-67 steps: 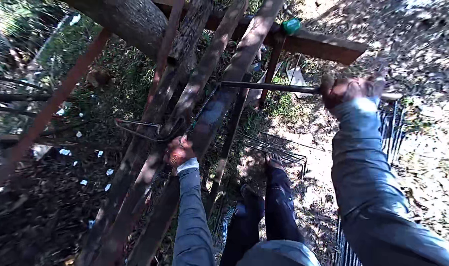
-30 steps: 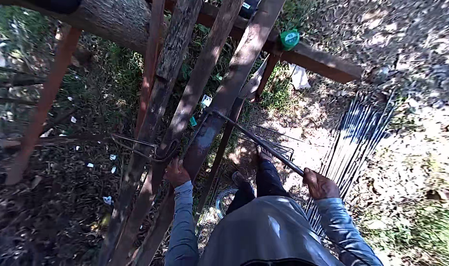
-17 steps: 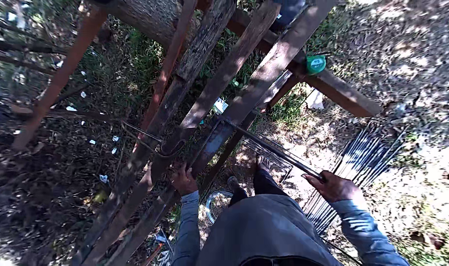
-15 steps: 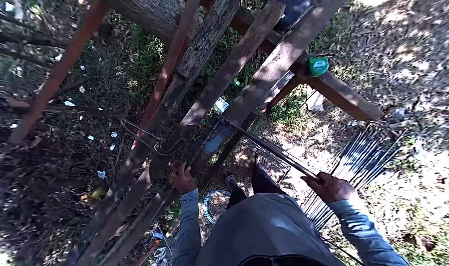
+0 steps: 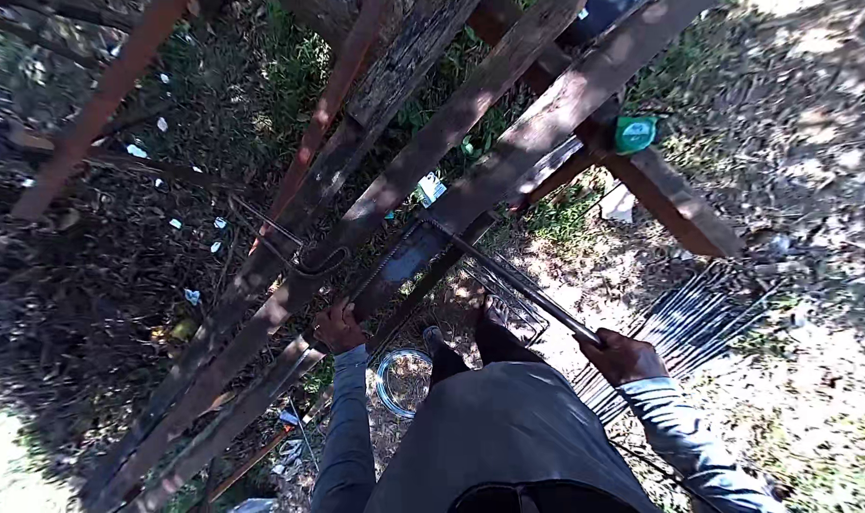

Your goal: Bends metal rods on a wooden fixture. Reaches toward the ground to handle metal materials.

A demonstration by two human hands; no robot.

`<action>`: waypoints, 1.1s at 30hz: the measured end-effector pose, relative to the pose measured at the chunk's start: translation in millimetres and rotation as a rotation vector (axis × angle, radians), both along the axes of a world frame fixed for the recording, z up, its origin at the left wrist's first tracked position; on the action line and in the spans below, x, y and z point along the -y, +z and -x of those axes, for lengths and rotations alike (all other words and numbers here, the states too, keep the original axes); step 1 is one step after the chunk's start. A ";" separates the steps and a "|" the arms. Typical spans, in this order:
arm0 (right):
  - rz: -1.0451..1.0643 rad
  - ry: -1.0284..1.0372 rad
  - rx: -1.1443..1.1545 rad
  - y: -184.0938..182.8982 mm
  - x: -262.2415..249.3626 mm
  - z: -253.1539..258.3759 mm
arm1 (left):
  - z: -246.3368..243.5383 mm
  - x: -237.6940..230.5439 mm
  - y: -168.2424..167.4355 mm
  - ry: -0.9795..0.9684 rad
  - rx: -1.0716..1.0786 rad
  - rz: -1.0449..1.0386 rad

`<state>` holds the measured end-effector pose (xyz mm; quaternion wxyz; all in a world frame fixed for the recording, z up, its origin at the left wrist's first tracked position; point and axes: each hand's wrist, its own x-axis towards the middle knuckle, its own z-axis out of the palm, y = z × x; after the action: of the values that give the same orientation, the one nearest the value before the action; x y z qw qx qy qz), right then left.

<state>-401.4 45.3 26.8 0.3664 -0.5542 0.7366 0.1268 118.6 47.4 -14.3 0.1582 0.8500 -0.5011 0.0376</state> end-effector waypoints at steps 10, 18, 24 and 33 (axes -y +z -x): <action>-0.064 -0.229 0.069 -42.0 -154.4 44.6 | -2.6 0.1 4.4 0.001 0.031 -0.062; -0.333 -0.695 -0.027 -107.7 -352.0 20.6 | -14.6 3.8 8.3 -0.181 -0.117 -0.029; 0.032 -0.908 -0.328 -102.0 -442.3 -111.9 | -15.5 19.0 50.9 -0.353 -0.247 0.074; -0.598 -1.079 0.125 -30.2 -439.8 -154.9 | 63.6 -19.3 85.8 -0.722 -0.450 -0.133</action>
<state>-246.5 485.0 -3.4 0.5608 0.0168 0.8227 0.0917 54.9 66.7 71.5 0.2113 0.6155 -0.7207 -0.2390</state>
